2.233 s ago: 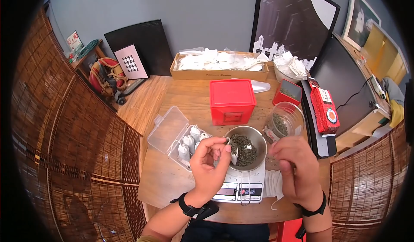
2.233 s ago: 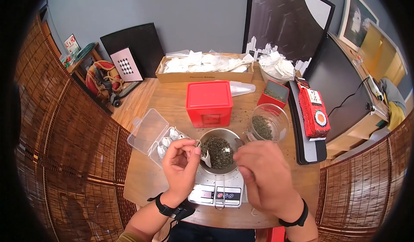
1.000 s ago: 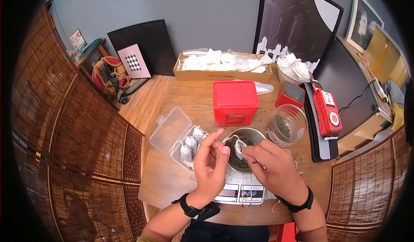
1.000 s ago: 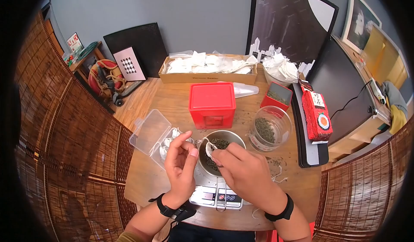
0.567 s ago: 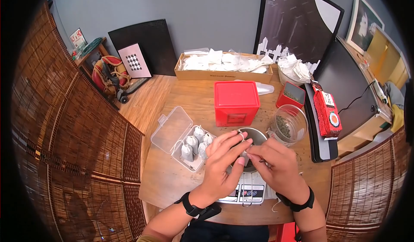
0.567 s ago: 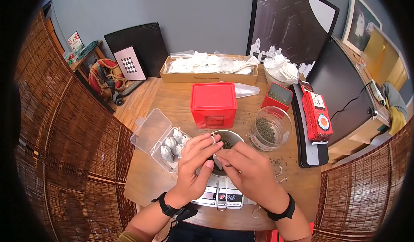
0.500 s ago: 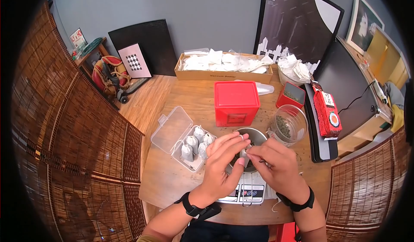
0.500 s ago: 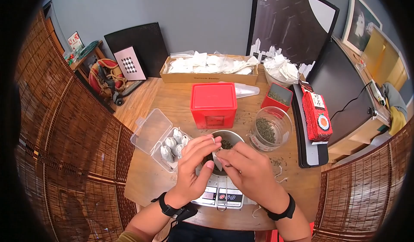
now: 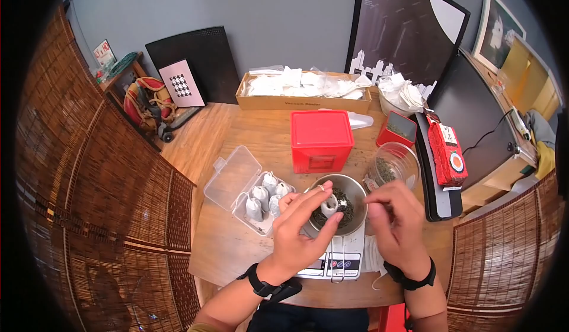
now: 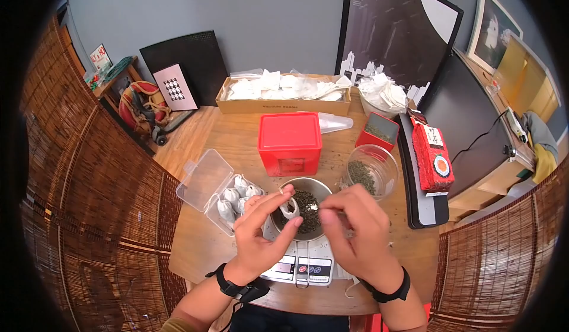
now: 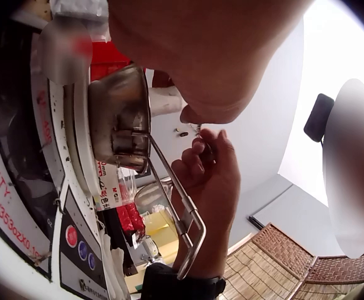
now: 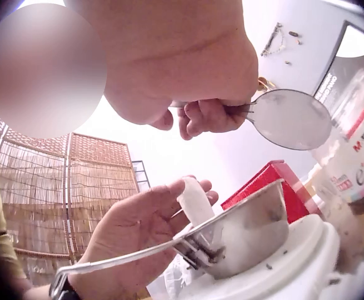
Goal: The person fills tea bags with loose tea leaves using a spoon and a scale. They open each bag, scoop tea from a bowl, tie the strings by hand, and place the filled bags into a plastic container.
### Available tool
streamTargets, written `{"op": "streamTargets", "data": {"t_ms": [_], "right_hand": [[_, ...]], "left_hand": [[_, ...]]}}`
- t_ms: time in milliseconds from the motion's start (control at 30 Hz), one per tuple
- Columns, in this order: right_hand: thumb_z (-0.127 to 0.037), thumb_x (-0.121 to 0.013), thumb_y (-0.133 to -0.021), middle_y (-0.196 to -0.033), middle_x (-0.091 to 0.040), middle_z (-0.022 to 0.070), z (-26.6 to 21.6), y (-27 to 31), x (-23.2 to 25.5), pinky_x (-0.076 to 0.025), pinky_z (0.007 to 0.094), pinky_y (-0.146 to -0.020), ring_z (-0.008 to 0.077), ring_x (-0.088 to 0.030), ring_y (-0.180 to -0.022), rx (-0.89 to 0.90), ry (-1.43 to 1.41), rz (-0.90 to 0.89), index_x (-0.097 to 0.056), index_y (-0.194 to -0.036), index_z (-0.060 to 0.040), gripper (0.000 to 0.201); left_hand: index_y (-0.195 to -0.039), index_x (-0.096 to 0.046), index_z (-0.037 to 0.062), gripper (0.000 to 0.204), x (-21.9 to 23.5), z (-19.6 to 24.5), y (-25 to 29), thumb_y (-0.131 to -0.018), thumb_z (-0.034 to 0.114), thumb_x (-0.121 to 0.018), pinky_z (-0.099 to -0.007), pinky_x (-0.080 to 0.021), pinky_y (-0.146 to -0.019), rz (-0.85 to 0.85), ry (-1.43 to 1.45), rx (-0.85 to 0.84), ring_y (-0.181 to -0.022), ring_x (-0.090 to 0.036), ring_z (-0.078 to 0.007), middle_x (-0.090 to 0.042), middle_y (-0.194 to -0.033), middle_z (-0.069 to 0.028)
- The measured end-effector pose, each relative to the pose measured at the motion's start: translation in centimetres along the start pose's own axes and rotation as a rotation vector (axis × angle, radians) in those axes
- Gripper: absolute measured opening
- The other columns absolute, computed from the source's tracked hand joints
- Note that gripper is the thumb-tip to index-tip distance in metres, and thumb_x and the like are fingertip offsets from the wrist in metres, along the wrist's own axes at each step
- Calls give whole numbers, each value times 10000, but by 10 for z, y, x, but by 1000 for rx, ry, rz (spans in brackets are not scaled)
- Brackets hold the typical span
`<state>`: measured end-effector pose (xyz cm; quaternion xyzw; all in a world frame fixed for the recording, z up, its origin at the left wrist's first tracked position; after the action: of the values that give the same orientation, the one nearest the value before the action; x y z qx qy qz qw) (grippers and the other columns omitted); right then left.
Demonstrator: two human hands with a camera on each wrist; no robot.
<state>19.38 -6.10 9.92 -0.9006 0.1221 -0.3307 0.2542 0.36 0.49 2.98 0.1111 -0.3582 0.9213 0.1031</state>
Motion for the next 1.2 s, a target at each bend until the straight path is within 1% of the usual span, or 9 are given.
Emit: {"op": "streamTargets", "data": {"t_ms": [233, 300, 367, 400, 633, 733, 800, 1000, 1200], "right_hand": [[-284, -473, -1187, -1050, -649, 166, 5, 16, 25, -512, 364, -813, 281, -635, -923, 138, 108, 244, -690, -1134, 18, 376], [-251, -538, -1171, -1017, -668, 159, 6, 22, 23, -514, 356, -782, 276, -647, -887, 65, -22, 242, -708, -1140, 20, 321], [-146, -628, -1125, -975, -694, 155, 6, 23, 17, -521, 356, -736, 269, -661, -841, -108, -29, 99, -728, -1153, 19, 195], [-51, -698, -1065, -959, -717, 148, 7, 21, 15, -526, 352, -697, 264, -667, -788, -56, 17, 81, -741, -1166, 14, 127], [-45, -699, -1061, -965, -725, 132, 12, 27, 13, -523, 326, -666, 227, -675, -747, -87, 86, 5, -736, -1162, 17, 124], [-66, -678, -1093, -933, -744, 106, 25, 38, 14, -524, 302, -658, 169, -678, -727, -245, -2, 18, -736, -1160, 17, 122], [-120, -657, -1128, -918, -760, 76, 41, 47, 8, -530, 267, -662, 119, -679, -715, -552, -392, 101, -745, -1170, 10, 162], [-175, -643, -1146, -937, -774, 90, 64, 54, -7, -553, 253, -669, 132, -731, -738, -742, -734, 81, -752, -1187, 21, 228], [-202, -638, -1154, -957, -773, 102, 75, 57, -6, -557, 260, -673, 144, -734, -742, -795, -813, 181, -721, -1224, 21, 248]], "left_hand": [[-1382, -695, -64, 420, -4, -13, 7, -970, -125, -751, -397, -531, -1133, 120, 179, 87, -1260, -718, -274, -733, -1370, -204], [-1403, -679, -58, 429, -5, -14, 7, -983, -109, -754, -405, -532, -1136, 124, 278, 130, -1278, -710, -276, -721, -1403, -207], [-1410, -674, -58, 431, -6, -16, 8, -989, -102, -755, -407, -531, -1141, 117, 278, 142, -1288, -706, -276, -716, -1414, -207], [-1416, -669, -57, 433, -6, -16, 8, -994, -95, -757, -409, -530, -1146, 113, 277, 152, -1298, -702, -275, -710, -1426, -208], [-1430, -658, -60, 432, -7, -17, 8, -1009, -81, -749, -406, -531, -1156, 107, 294, 195, -1325, -693, -275, -701, -1446, -209], [-1432, -657, -59, 430, -7, -17, 8, -1012, -79, -747, -404, -530, -1159, 105, 299, 205, -1331, -690, -273, -698, -1452, -209], [-1397, -691, -68, 438, -8, -17, 7, -970, -80, -788, -389, -537, -1136, 148, 329, 221, -1299, -711, -269, -727, -1413, -238], [-1430, -659, -58, 435, -7, -17, 8, -1006, -84, -752, -401, -525, -1163, 104, 294, 190, -1325, -689, -264, -699, -1452, -211], [-1419, -670, -64, 438, -7, -19, 8, -993, -88, -766, -396, -528, -1157, 100, 280, 185, -1313, -694, -259, -702, -1447, -212]]}}
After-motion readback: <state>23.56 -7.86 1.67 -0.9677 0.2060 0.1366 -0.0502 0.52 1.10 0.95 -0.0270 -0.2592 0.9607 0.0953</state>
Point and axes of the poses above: each hand's wrist, its own y-axis away from the middle knuckle, its own x-axis out of the back of the hand, z = x × y, the point moved 2 cm from there along -y, towards the middle knuckle
